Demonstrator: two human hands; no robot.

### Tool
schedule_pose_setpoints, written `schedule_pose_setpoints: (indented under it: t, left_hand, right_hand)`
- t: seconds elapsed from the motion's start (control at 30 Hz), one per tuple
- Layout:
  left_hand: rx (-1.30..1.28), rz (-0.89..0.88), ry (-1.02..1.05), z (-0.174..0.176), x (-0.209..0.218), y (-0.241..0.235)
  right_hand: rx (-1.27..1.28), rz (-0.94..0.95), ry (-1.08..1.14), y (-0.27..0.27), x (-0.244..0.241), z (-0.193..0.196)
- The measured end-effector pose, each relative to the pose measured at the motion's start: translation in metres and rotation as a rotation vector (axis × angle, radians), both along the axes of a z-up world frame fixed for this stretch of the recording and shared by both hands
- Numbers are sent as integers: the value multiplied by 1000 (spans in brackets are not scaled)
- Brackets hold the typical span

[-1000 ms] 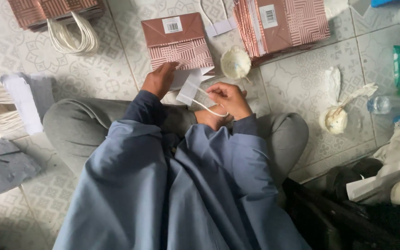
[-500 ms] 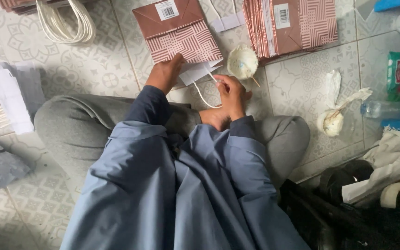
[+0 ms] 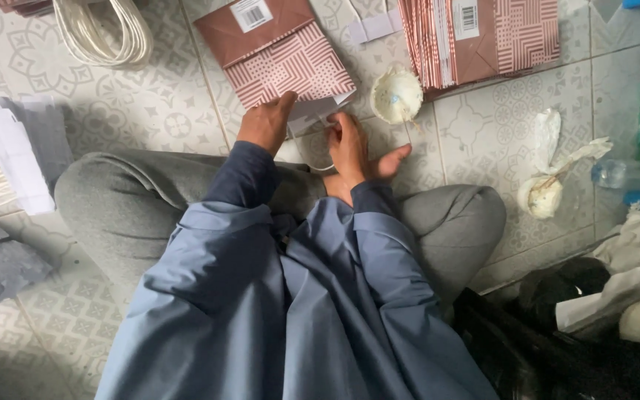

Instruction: The person sits on the floor and assembles gift bags by applying glue to white paper strips and attaching them to the handles of patterned paper bags. They then fold the bags and place them into a stack.

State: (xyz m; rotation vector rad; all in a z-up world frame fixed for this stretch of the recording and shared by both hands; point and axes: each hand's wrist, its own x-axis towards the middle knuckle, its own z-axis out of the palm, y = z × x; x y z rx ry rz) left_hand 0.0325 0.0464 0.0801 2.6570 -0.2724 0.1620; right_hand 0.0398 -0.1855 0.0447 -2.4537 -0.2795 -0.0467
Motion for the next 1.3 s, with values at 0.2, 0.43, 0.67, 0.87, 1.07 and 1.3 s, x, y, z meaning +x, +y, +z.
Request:
schedule_pose_setpoints:
  t: [0.2, 0.43, 0.67, 0.87, 1.07, 1.3]
  left_hand:
    - [45, 9, -6, -20, 1, -8]
    - [56, 15, 13, -17, -2, -8]
    - [45, 32, 18, -24, -1, -11]
    - [54, 19, 15, -28, 1, -11]
    - [56, 30, 19, -33, 2, -12]
    - [50, 40, 20, -36, 1, -12]
  right_hand:
    - [-2, -5, -55, -1, 1, 13]
    - [25, -34, -90, -2, 6, 10]
    - [20, -49, -108, -2, 8, 4]
    - [32, -57, -85, 0, 8, 13]
    - [23, -65, -79, -2, 7, 10]
    - [-3, -68, -74, -5, 8, 9]
